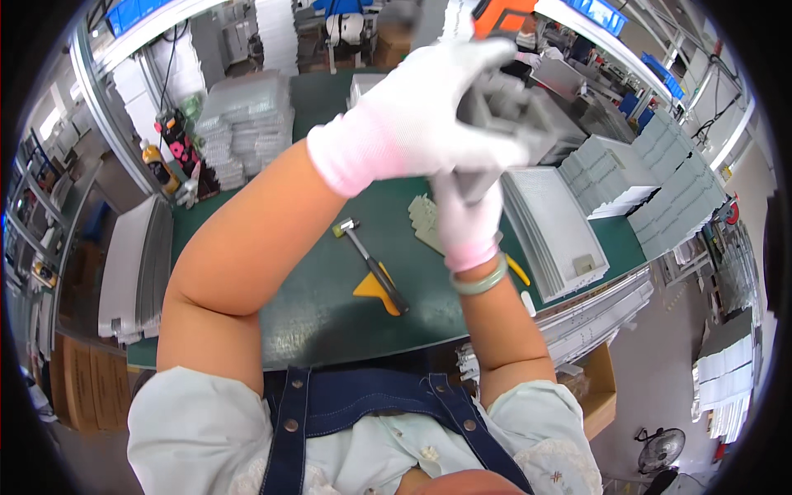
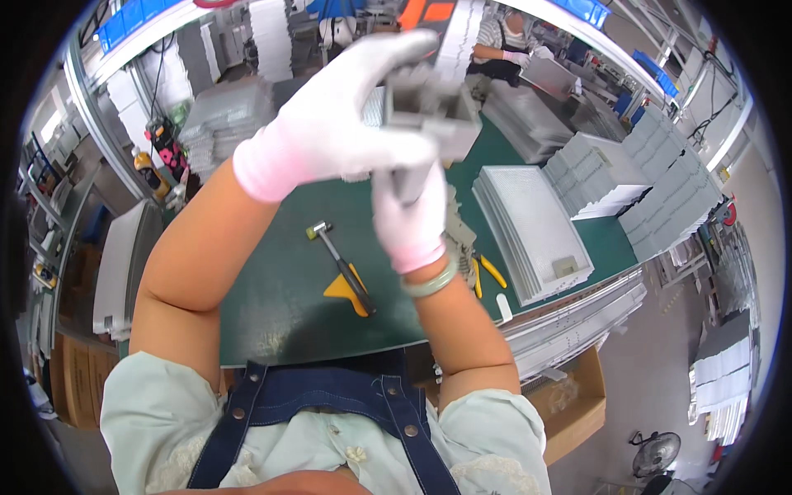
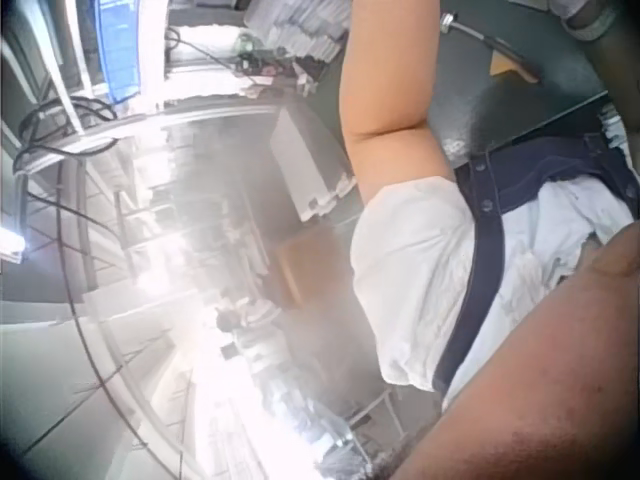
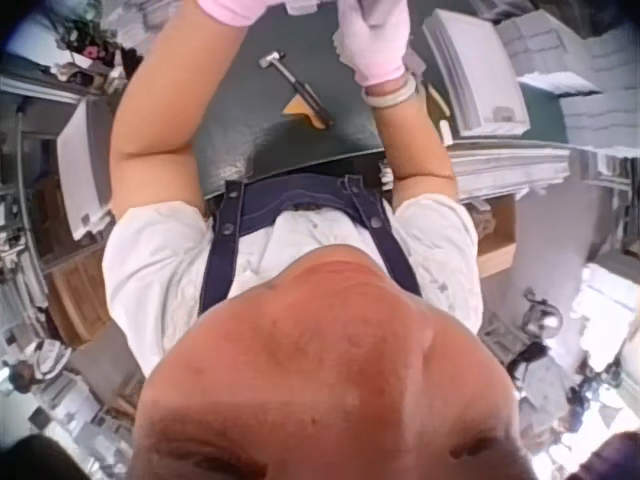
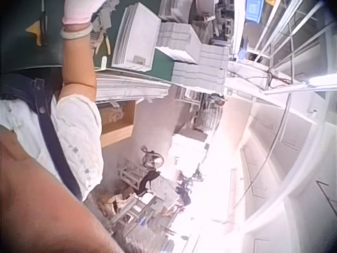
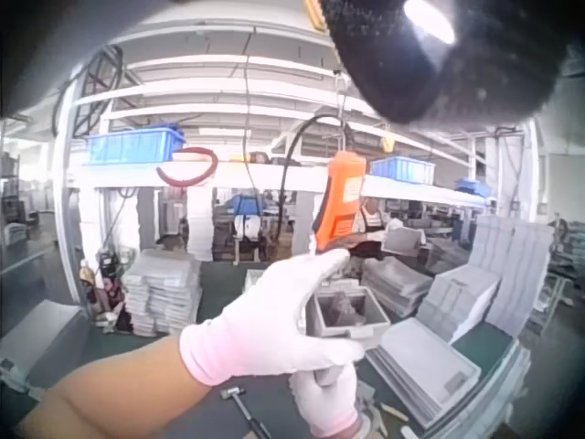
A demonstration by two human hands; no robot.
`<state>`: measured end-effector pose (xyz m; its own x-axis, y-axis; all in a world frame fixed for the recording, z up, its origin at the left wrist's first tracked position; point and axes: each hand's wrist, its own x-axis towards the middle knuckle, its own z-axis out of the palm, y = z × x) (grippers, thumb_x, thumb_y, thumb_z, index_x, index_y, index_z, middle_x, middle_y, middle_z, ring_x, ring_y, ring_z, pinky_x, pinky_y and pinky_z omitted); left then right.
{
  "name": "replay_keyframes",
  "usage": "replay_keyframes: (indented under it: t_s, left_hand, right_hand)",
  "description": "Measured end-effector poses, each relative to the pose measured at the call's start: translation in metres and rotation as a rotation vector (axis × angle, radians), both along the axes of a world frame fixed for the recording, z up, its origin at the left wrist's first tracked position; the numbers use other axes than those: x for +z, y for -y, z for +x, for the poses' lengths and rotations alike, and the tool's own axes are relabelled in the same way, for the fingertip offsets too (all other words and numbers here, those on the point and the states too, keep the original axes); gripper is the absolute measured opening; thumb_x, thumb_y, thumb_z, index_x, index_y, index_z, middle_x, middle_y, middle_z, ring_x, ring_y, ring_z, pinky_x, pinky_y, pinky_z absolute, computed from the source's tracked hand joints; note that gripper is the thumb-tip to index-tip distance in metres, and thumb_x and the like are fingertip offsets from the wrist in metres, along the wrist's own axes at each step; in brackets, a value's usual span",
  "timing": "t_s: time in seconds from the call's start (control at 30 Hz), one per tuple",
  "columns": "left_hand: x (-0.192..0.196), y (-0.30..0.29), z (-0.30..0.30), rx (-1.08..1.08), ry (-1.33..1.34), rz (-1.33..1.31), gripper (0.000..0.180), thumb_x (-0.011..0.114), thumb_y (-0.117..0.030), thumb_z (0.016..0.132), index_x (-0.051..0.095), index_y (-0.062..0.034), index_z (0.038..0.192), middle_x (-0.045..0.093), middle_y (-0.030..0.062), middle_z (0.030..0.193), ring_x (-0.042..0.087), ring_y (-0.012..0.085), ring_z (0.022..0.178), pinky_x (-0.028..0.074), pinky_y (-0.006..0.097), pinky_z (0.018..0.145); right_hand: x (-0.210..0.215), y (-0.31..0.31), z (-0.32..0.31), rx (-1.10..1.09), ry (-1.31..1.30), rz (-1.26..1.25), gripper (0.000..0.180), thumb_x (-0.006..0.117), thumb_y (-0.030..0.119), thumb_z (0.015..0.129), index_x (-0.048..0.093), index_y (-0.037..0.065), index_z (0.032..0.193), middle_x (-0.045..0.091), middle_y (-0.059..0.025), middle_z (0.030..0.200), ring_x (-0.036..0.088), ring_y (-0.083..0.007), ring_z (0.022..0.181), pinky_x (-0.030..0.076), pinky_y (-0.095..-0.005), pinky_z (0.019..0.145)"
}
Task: The person assembles metal grilles by placing a mesh sheet on a workbench, positioning a plastic frame over it, and securing the assembly with a power drill. They handle multiple grilles, using a small metal box to organize screws and a yellow scraper to adjust the mesh.
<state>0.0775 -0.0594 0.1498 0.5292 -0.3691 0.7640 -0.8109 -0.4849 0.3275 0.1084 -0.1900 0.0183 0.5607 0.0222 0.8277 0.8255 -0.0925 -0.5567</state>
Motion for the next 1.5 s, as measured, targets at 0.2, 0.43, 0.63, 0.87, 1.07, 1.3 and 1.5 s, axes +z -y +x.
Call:
replay_keyframes:
  t_s: [0.2,0.43,0.63,0.87,1.07,1.3,1.5]
  left_hand:
    - [-0.133,-0.023,-0.071,0.174,-0.011,0.058,0.08,0.086,-0.024,0.056,0.053,0.0005,0.124,0.057,0.0223,0.12,0.057,0.0404,0.11,0.046,0.046,0.1]
    - [-0.176,-0.048,-0.109,0.23,-0.153,0.056,0.086,0.085,-0.022,0.053,0.049,-0.0015,0.129,0.052,0.0235,0.125,0.052,0.0415,0.117,0.045,0.046,0.101]
    - [-0.186,-0.06,-0.107,0.219,-0.118,-0.022,0.075,0.085,-0.023,0.058,0.052,-0.0014,0.122,0.056,0.0213,0.117,0.057,0.0398,0.108,0.048,0.045,0.096]
    - [-0.192,-0.06,-0.108,0.176,-0.183,0.007,0.079,0.085,-0.021,0.057,0.051,-0.0018,0.125,0.055,0.0211,0.121,0.056,0.0392,0.111,0.047,0.045,0.099]
    - [-0.191,-0.065,-0.108,0.19,-0.196,0.074,0.085,0.085,-0.021,0.057,0.049,-0.0035,0.133,0.052,0.0226,0.128,0.054,0.0392,0.119,0.046,0.045,0.102]
    - [-0.177,-0.087,-0.133,0.165,-0.297,-0.004,0.085,0.086,-0.021,0.06,0.049,-0.0013,0.133,0.05,0.0226,0.128,0.059,0.0356,0.114,0.049,0.042,0.098]
    - [-0.171,-0.098,-0.159,0.051,-0.466,-0.127,0.092,0.088,-0.025,0.058,0.047,-0.0011,0.137,0.045,0.0235,0.133,0.058,0.0335,0.118,0.05,0.044,0.1]
  right_hand:
    - [-0.136,-0.025,-0.062,0.151,-0.1,-0.511,0.061,0.059,0.032,0.093,0.042,0.012,0.147,0.046,-0.0117,0.148,0.038,-0.0308,0.141,0.027,-0.0487,0.118]
    - [-0.172,-0.045,-0.089,0.566,-0.387,-0.534,0.056,0.035,0.039,0.105,0.028,0.014,0.154,0.033,-0.011,0.156,0.029,-0.0304,0.147,0.02,-0.0479,0.122]
    - [-0.17,-0.055,-0.096,0.548,-0.434,-0.366,0.048,0.051,0.033,0.098,0.044,0.013,0.142,0.053,-0.0098,0.138,0.049,-0.0271,0.131,0.04,-0.0428,0.109]
    - [-0.182,-0.052,-0.102,0.086,-0.054,-0.673,0.04,0.062,0.022,0.088,0.057,0.016,0.128,0.063,-0.0062,0.121,0.059,-0.0254,0.116,0.047,-0.0398,0.097]
    - [-0.181,-0.014,-0.1,0.187,-0.144,-0.714,0.051,0.071,0.012,0.079,0.056,0.008,0.128,0.064,-0.0145,0.117,0.062,-0.0361,0.108,0.05,-0.0443,0.093]
    - [-0.165,0.107,-0.059,-0.375,-0.395,-0.354,0.032,0.066,0.014,0.089,0.066,0.0,0.117,0.069,-0.0184,0.111,0.067,-0.0322,0.103,0.052,-0.0386,0.093]
    - [-0.183,0.2,-0.013,-0.719,-0.592,-0.453,0.029,0.064,0.023,0.093,0.071,0.001,0.111,0.071,-0.0153,0.105,0.069,-0.0269,0.097,0.052,-0.0359,0.089]
